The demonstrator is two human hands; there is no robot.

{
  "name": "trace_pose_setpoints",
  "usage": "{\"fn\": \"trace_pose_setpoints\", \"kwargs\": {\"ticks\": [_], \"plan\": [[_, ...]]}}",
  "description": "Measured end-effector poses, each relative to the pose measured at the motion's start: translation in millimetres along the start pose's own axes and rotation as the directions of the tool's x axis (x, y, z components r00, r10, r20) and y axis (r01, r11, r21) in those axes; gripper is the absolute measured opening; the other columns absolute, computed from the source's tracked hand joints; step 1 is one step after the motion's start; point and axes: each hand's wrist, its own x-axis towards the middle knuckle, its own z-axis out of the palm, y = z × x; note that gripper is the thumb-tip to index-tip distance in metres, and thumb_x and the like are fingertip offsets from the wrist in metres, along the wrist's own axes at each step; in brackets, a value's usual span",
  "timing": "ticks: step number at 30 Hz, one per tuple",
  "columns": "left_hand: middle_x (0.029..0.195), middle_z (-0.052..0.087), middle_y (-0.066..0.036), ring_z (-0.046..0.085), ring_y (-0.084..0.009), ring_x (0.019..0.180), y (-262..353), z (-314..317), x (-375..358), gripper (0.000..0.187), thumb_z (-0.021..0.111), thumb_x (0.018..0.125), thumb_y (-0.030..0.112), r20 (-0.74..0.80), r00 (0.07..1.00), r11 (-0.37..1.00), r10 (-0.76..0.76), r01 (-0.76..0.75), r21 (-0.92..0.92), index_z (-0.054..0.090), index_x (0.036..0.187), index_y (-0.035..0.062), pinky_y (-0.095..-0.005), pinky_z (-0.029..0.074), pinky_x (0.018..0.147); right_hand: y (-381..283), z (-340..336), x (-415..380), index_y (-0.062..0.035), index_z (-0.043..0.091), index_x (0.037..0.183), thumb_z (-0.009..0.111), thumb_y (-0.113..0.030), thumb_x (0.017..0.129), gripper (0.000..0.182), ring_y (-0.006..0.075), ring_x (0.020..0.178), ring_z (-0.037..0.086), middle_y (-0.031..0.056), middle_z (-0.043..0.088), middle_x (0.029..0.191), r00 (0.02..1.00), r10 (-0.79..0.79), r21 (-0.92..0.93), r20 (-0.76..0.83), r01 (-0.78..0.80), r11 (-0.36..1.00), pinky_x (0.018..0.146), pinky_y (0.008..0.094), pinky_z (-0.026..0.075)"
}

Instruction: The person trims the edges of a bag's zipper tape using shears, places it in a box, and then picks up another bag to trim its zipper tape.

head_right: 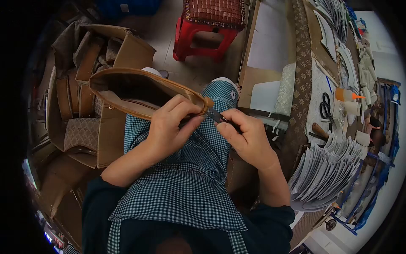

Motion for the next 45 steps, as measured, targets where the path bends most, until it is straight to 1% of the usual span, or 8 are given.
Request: {"fn": "trace_pose_setpoints", "kwargs": {"ticks": [3, 7, 13, 16, 19, 25, 34, 45], "plan": [[0.088, 0.063, -0.008, 0.065, -0.0206, 0.073, 0, 4, -5, 0.02, 0.076, 0.078, 0.003, 0.015, 0.999, 0.999, 0.04, -0.039, -0.026, 0.066, 0.095, 0.0016, -0.029, 0.053, 0.061, 11, 0, -8, 0.0024, 0.064, 0.101, 0.063, -0.015, 0.093, 0.019, 0.0065, 0.064, 0.049, 0.0016, 0.056, 0.073, 0.999, 0.038, -0.004, -0.021, -0.038, 0.999, 0.057, 0.0235, 0.041], [0.087, 0.063, -0.008, 0.065, -0.0194, 0.074, 0, -2, -3, 0.018, 0.077, 0.077, 0.003, 0.042, 0.999, 0.999, -0.005, 0.007, -0.046, 0.067, 0.092, 0.0013, -0.0281, 0.053, 0.062, 20, -1, -15, 0.0029, 0.064, 0.1, 0.063, -0.015, 0.093, 0.019, 0.0067, 0.065, 0.05, 0.001, 0.056, 0.075, 0.991, 0.128, 0.058, -0.034, -0.126, 0.99, 0.059, 0.0235, 0.042], [0.089, 0.064, -0.008, 0.064, -0.0196, 0.074, 0, -1, -5, 0.021, 0.078, 0.075, 0.003, 0.025, 0.999, 0.999, 0.028, -0.027, -0.036, 0.068, 0.093, 0.0015, -0.0285, 0.053, 0.061, 26, 5, -9, 0.0026, 0.064, 0.101, 0.063, -0.017, 0.094, 0.021, 0.0068, 0.069, 0.051, 0.0017, 0.057, 0.078, 0.998, 0.058, 0.144, -0.01, -0.056, 0.988, 0.062, 0.0238, 0.042], [0.089, 0.063, -0.008, 0.064, -0.0198, 0.074, -1, -1, -7, 0.022, 0.079, 0.075, 0.003, 0.017, 1.0, 0.999, 0.019, -0.018, -0.043, 0.068, 0.093, 0.0017, -0.0285, 0.052, 0.061, 23, 4, -7, 0.0026, 0.064, 0.101, 0.063, -0.017, 0.093, 0.021, 0.0069, 0.068, 0.051, 0.0012, 0.057, 0.078, 0.997, 0.075, 0.17, 0.033, -0.08, 0.982, 0.061, 0.0229, 0.042], [0.084, 0.06, -0.007, 0.063, -0.0232, 0.074, 0, 1, -7, 0.019, 0.076, 0.075, 0.008, -0.017, 1.0, 0.999, 0.024, -0.025, -0.042, 0.065, 0.091, 0.0049, -0.0326, 0.052, 0.06, 22, 4, -7, 0.0022, 0.064, 0.1, 0.064, -0.017, 0.093, 0.021, 0.0067, 0.066, 0.051, 0.001, 0.058, 0.078, 0.994, 0.101, 0.177, 0.049, -0.108, 0.978, 0.059, 0.0226, 0.041], [0.085, 0.061, -0.007, 0.064, -0.023, 0.076, -1, 1, -8, 0.019, 0.076, 0.075, 0.008, -0.003, 1.0, 0.999, 0.018, -0.018, -0.039, 0.065, 0.09, 0.0048, -0.0324, 0.053, 0.061, 11, 1, -3, 0.0003, 0.064, 0.1, 0.066, -0.014, 0.091, 0.017, 0.0064, 0.059, 0.05, 0.0019, 0.055, 0.07, 1.0, -0.025, -0.096, -0.006, 0.025, 0.995, 0.053, 0.024, 0.039], [0.087, 0.063, -0.008, 0.064, -0.0209, 0.073, -4, 3, -8, 0.023, 0.079, 0.073, 0.004, -0.02, 0.996, 0.996, 0.085, -0.086, -0.033, 0.067, 0.093, 0.0036, -0.0297, 0.051, 0.058, -11, -9, -1, -0.0009, 0.063, 0.095, 0.066, -0.013, 0.09, 0.013, 0.0104, 0.054, 0.051, 0.0046, 0.055, 0.065, 0.998, 0.046, -0.217, 0.049, -0.034, 0.976, 0.05, 0.0264, 0.039], [0.087, 0.063, -0.007, 0.064, -0.0223, 0.076, -6, 5, -10, 0.023, 0.079, 0.073, 0.005, -0.006, 0.995, 0.995, 0.096, -0.097, -0.013, 0.067, 0.093, 0.0041, -0.0311, 0.052, 0.06, -17, -14, 2, -0.0007, 0.063, 0.092, 0.065, -0.015, 0.09, 0.015, 0.0113, 0.055, 0.049, 0.0046, 0.053, 0.064, 0.988, 0.123, -0.228, 0.088, -0.1, 0.969, 0.051, 0.0274, 0.038]]}}
